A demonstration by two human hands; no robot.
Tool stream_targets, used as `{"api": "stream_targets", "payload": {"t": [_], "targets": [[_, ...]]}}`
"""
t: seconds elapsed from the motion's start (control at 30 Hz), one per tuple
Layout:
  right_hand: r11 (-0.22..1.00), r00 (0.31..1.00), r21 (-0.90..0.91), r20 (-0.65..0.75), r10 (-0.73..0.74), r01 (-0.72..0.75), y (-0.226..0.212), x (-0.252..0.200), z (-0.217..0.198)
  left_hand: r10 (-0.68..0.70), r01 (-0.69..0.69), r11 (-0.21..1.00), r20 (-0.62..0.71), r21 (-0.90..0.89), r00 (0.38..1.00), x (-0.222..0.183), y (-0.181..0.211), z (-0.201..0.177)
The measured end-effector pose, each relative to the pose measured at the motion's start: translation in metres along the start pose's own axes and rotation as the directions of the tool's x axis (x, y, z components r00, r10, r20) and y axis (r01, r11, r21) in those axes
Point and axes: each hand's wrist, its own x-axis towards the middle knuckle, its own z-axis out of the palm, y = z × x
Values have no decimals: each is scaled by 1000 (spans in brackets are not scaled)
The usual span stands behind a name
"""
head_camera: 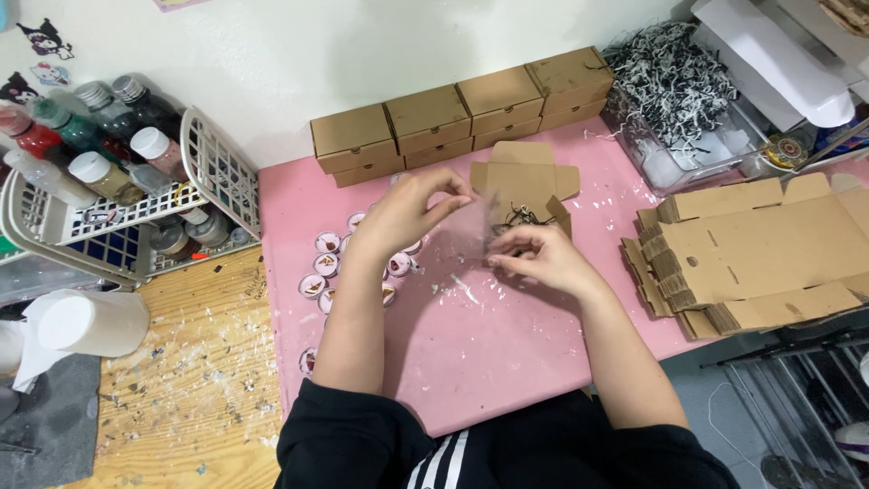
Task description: The person is packaging small pink candles into small cardboard boxes, using paper shreds as filler.
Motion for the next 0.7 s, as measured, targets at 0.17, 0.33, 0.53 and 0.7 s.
{"api": "stream_targets", "payload": {"t": [0.17,0.33,0.53,0.7], "targets": [[997,995,33,-67,74,-72,-8,-3,11,-69,68,998,-73,-17,995,-6,1,-16],[951,961,-295,-222,-163,93,0,-1,-26,-103,109,994,-156,30,982,-12,3,-33],[687,953,-685,37,-300,243,18,9,-30,-209,238,962,-204,134,957,-17,12,-43],[643,918,-751,-137,-371,148,4,3,-26,-223,259,953,-215,155,951,-19,16,-44]]}}
